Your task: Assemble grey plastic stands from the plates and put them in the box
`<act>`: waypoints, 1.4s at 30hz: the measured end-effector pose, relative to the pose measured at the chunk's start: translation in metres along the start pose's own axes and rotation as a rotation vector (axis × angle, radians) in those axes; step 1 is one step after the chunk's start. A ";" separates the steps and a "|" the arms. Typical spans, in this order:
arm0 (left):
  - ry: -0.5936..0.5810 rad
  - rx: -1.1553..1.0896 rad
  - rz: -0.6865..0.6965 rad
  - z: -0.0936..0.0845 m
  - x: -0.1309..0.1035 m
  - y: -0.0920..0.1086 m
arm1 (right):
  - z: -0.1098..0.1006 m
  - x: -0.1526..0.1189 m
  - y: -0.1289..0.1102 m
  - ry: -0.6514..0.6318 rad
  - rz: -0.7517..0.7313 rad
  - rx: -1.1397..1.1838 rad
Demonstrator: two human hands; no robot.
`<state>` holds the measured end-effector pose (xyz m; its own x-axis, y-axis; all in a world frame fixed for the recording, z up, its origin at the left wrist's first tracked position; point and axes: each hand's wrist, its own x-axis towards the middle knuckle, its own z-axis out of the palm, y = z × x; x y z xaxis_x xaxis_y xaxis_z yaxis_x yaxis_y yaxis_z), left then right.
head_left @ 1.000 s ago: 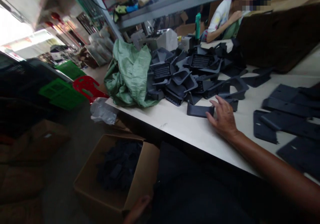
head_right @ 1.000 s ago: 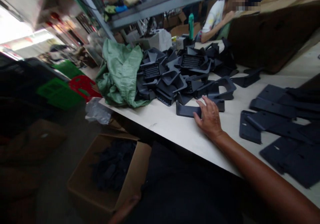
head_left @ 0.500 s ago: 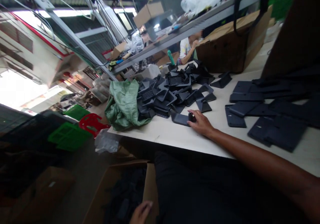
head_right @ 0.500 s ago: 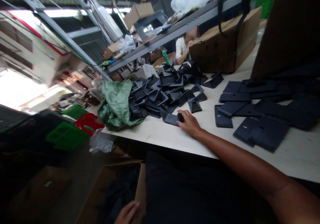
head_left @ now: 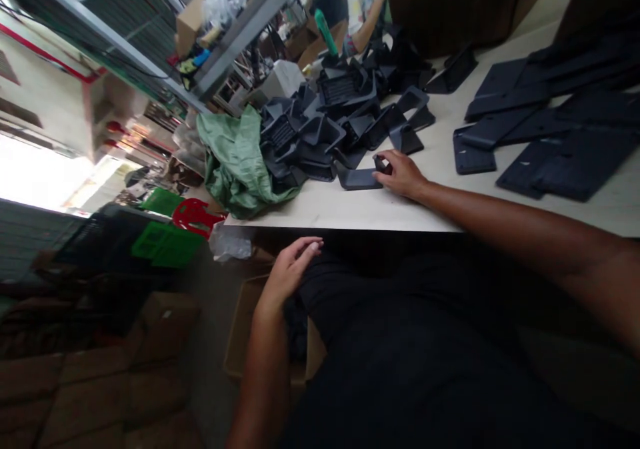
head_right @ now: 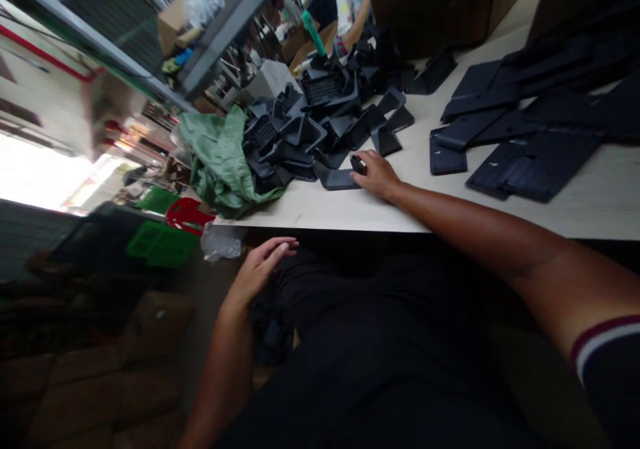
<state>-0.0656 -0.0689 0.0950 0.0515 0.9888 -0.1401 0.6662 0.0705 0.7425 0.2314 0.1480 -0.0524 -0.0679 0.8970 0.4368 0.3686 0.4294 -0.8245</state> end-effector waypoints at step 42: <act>-0.511 0.214 0.140 0.060 -0.032 0.036 | -0.001 -0.001 0.002 0.059 0.018 0.044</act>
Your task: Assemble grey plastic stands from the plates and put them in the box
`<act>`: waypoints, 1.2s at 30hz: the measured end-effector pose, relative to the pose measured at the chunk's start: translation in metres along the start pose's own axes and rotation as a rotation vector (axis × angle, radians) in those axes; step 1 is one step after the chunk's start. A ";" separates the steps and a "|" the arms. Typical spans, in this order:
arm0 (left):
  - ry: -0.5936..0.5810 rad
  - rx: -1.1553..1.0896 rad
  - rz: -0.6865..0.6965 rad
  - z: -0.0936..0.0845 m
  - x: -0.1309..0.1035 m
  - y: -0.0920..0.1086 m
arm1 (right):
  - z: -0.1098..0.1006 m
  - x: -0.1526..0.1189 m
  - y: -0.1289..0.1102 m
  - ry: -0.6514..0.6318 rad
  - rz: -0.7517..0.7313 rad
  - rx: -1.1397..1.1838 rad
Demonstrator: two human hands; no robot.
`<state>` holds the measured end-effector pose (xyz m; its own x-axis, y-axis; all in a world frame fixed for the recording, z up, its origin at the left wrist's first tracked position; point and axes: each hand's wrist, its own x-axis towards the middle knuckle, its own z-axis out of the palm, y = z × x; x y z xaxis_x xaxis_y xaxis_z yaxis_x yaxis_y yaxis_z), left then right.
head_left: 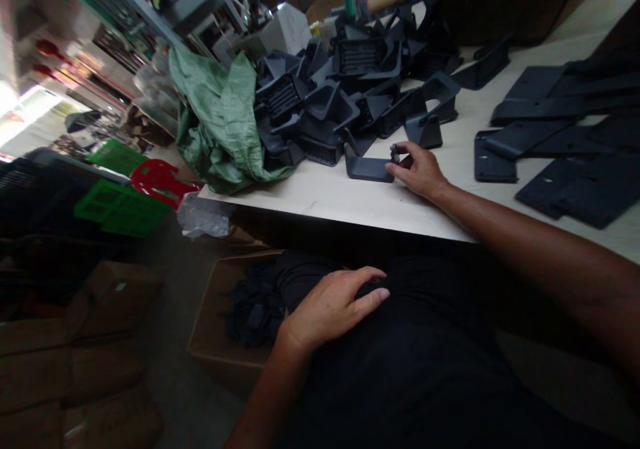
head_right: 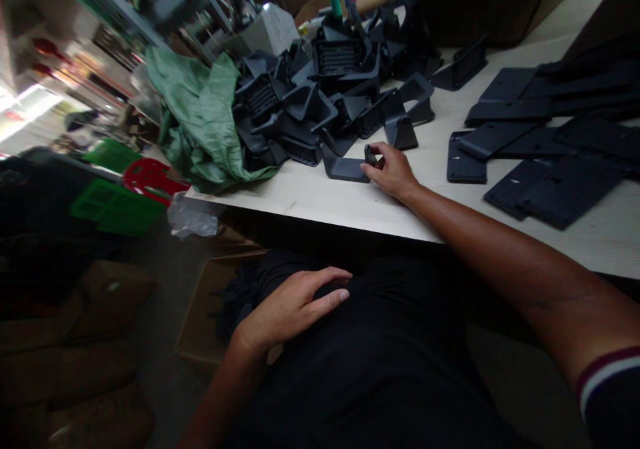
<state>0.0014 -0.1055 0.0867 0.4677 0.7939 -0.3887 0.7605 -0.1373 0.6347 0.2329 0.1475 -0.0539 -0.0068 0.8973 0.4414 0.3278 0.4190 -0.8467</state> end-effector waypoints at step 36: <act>0.842 -1.151 0.104 -0.079 0.195 -0.055 | -0.005 0.008 -0.032 -0.165 0.349 0.497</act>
<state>0.0154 0.1035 0.0287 -0.2143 0.9749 -0.0611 -0.2331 0.0097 0.9724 0.2275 0.1403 -0.0223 -0.1371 0.9859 0.0964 -0.1412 0.0768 -0.9870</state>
